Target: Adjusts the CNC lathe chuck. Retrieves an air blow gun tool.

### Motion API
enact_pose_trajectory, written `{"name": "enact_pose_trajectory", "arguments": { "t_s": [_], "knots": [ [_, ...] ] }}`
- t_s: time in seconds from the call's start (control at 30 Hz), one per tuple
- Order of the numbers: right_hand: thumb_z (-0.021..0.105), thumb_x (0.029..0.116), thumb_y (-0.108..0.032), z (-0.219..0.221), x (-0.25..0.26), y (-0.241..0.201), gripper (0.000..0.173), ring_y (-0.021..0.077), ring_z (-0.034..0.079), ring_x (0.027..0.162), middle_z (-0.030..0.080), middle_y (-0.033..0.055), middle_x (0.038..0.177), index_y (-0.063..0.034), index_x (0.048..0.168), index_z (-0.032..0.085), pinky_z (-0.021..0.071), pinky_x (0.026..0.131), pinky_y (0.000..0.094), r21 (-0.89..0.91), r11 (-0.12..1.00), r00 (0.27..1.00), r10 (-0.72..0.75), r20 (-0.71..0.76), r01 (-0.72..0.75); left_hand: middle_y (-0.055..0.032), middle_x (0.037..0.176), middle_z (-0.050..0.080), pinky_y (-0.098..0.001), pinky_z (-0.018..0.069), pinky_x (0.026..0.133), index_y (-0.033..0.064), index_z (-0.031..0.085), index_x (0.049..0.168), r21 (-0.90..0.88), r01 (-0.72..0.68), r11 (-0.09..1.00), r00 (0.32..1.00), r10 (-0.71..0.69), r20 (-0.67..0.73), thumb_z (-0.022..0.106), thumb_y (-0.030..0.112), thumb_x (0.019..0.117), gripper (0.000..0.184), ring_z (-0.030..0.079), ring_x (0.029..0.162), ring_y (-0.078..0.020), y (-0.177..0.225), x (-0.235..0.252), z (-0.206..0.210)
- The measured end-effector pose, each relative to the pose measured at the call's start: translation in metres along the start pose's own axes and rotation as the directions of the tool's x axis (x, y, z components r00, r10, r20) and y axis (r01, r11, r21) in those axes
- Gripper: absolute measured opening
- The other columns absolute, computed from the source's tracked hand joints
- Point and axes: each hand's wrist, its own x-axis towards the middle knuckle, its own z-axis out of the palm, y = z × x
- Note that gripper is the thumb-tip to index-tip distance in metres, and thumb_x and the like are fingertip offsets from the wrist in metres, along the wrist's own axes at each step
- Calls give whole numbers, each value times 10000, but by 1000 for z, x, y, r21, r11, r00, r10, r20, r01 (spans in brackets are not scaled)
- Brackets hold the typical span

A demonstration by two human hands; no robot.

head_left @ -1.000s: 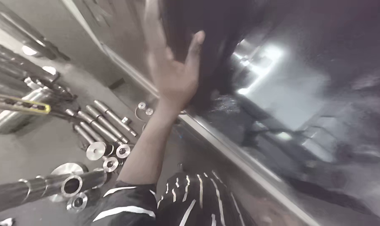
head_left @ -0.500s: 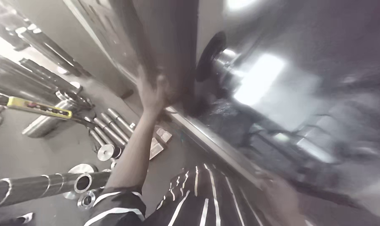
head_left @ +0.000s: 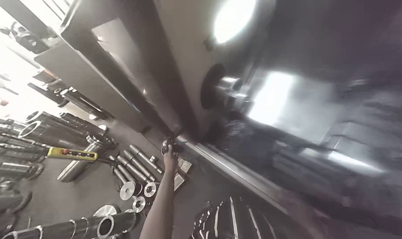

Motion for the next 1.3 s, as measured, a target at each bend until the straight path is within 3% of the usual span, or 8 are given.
{"name": "enact_pose_trajectory", "arguments": {
  "t_s": [0.07,0.23,0.33,0.4,0.53,0.7,0.97,1.3],
  "knots": [
    [599,995,-466,8,-7,3,475,342,652,1201,686,132,1301,-145,1339,667,492,1021,611,-64,998,1000,8,-20,-10,-100,938,674,-351,585,738,-34,584,1244,257,-49,965,983,92,-159,483,348,1087,424,659,775,-152,4,-10,0],
    [569,999,-504,18,-2,15,475,324,693,1109,720,121,1216,-150,1289,695,533,943,619,-127,991,997,-60,-57,53,-175,1068,687,-382,566,919,-81,567,1293,515,-88,852,782,380,-494,591,345,1042,495,687,955,-184,72,-35,13],
    [534,1000,-524,25,2,14,475,321,702,1055,730,122,1145,-140,1205,724,544,900,611,-165,984,992,-83,-96,66,-93,1014,646,-289,586,728,-81,467,1370,386,-399,832,717,545,-433,575,227,1052,456,648,784,-94,108,-47,7],
    [504,1002,-547,28,3,13,494,320,700,1034,729,120,1111,-138,1157,733,546,883,599,-197,978,987,-91,-129,65,-82,1202,673,-336,588,847,-1,457,1376,100,-615,782,757,622,-202,504,286,1055,433,685,1002,-155,120,-58,-3],
    [465,994,-583,33,1,14,550,331,701,1027,734,130,1102,-122,1129,735,543,871,593,-237,968,973,-126,-195,78,-49,1160,737,-461,535,1028,194,703,1167,-277,-366,888,845,442,302,687,596,875,496,670,1167,-256,138,-108,22],
    [468,994,-608,30,5,10,571,332,693,1079,731,118,1156,-138,1182,732,538,917,598,-219,975,984,-75,-160,38,-51,1145,700,-327,610,760,211,400,1457,112,-315,942,757,179,628,578,544,994,598,705,946,-186,99,-139,90],
    [413,989,-652,33,8,7,628,343,704,1033,738,133,1108,-141,1168,732,541,873,613,-276,961,988,-13,-151,-30,-118,1111,718,-611,569,801,382,367,1552,811,-438,389,788,-269,554,508,560,1024,575,712,919,-311,80,-99,169],
    [435,988,-641,31,5,-3,616,344,713,969,747,130,1023,-118,1113,736,540,842,614,-309,947,983,31,-178,-86,-103,1277,693,-618,513,971,386,395,1561,832,-489,261,799,-250,547,480,593,1017,589,666,1165,-325,92,-70,224]
  ]
}}
